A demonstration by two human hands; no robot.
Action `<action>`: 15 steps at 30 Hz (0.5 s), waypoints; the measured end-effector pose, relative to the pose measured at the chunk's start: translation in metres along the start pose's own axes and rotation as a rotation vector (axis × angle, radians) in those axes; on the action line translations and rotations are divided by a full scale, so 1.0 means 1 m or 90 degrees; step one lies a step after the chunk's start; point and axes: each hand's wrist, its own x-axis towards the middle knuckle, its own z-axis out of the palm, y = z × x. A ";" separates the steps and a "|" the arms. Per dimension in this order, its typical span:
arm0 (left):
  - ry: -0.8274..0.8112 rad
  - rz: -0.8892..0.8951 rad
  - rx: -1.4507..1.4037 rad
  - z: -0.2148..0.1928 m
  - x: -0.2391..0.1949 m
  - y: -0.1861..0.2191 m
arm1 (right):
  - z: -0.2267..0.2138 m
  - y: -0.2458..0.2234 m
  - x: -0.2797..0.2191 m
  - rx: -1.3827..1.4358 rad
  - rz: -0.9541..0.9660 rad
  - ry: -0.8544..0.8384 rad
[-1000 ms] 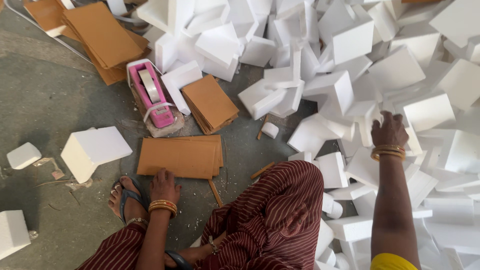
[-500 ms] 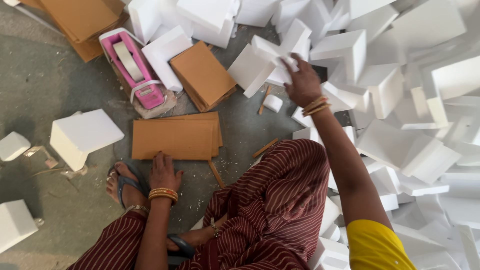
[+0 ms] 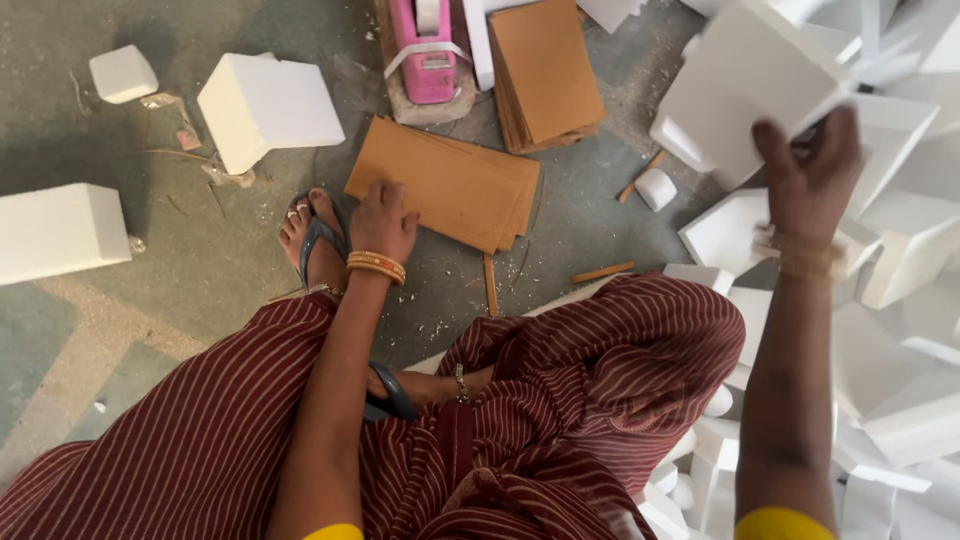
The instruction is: The person sits on the floor and assembles small boxes by placing white foam inserts onto brown cardboard pieces. They use a tape dispenser to secure the foam to the cardboard, then stack the completed boxes. The workspace is cluttered with foam pieces and cardboard.
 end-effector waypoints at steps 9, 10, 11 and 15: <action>0.132 -0.075 0.092 -0.014 0.042 -0.009 | 0.192 -0.081 -0.066 0.070 0.163 -0.226; 0.108 -0.092 0.093 -0.016 0.045 -0.010 | 0.208 -0.085 -0.063 0.073 0.173 -0.234; 0.084 -0.109 0.093 -0.017 0.047 -0.010 | 0.221 -0.090 -0.059 0.078 0.196 -0.231; 0.081 -0.137 0.099 -0.021 0.046 -0.009 | 0.256 -0.102 -0.043 0.147 0.314 -0.254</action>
